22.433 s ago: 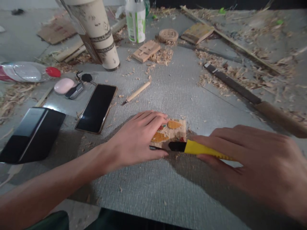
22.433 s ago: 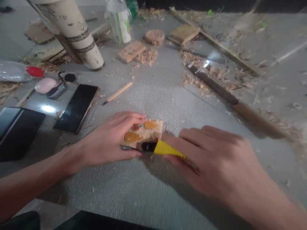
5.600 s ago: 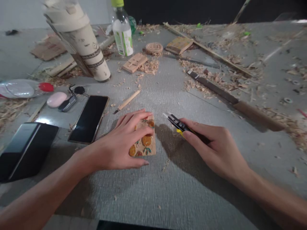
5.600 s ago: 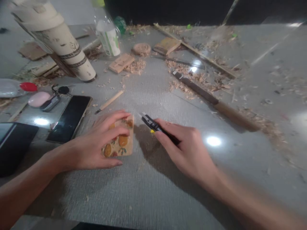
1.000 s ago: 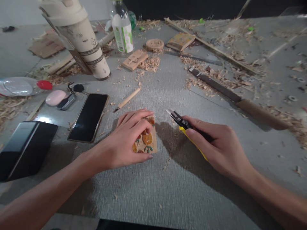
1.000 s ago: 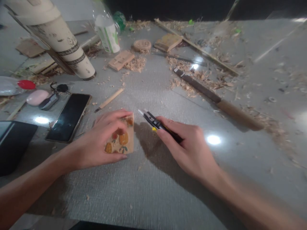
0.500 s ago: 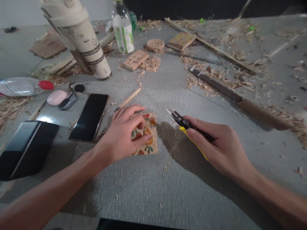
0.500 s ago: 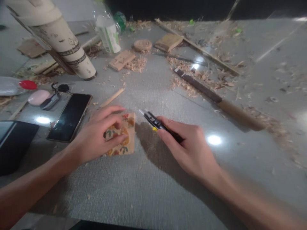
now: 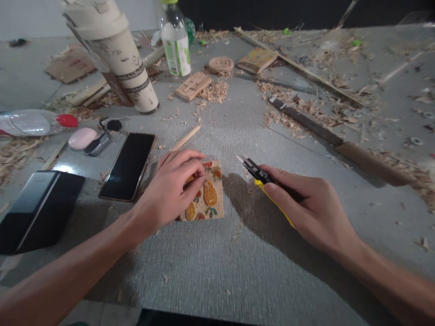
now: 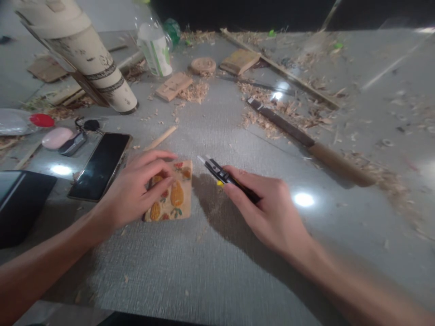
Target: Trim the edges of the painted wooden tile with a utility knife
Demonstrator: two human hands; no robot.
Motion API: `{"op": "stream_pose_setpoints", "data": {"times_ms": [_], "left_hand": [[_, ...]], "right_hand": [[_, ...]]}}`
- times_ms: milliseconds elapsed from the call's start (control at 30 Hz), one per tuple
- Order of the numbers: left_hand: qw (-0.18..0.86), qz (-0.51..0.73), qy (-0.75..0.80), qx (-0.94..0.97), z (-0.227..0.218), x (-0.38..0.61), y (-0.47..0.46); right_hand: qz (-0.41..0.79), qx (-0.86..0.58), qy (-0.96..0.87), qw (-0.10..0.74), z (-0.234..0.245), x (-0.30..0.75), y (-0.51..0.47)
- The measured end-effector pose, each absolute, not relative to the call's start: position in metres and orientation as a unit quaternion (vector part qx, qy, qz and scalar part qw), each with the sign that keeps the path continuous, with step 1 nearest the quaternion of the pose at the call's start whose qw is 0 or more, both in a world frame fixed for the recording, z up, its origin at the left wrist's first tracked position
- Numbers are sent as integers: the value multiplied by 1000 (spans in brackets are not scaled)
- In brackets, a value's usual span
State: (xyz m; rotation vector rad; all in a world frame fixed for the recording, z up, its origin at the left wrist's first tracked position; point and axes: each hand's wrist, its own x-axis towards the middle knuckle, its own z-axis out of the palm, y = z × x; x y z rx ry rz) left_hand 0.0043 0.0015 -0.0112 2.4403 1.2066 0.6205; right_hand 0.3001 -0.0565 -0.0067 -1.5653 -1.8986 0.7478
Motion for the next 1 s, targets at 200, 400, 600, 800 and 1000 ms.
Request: {"op": "stream_pose_setpoints", "data": {"times_ms": [200, 400, 600, 800, 1000], "left_hand": [[163, 237, 436, 853, -3, -3, 5], [195, 70, 332, 920, -1, -21, 1], [206, 107, 355, 906, 3, -19, 1], [217, 179, 339, 898, 10, -13, -4], [219, 185, 342, 895, 9, -12, -3]], "right_hand": [[284, -585, -705, 283, -7, 300, -56], [280, -584, -710, 276, -10, 302, -57], [264, -577, -716, 292, -14, 305, -57], [255, -571, -721, 297, -17, 306, -56], [254, -571, -722, 297, -17, 306, -56]]}}
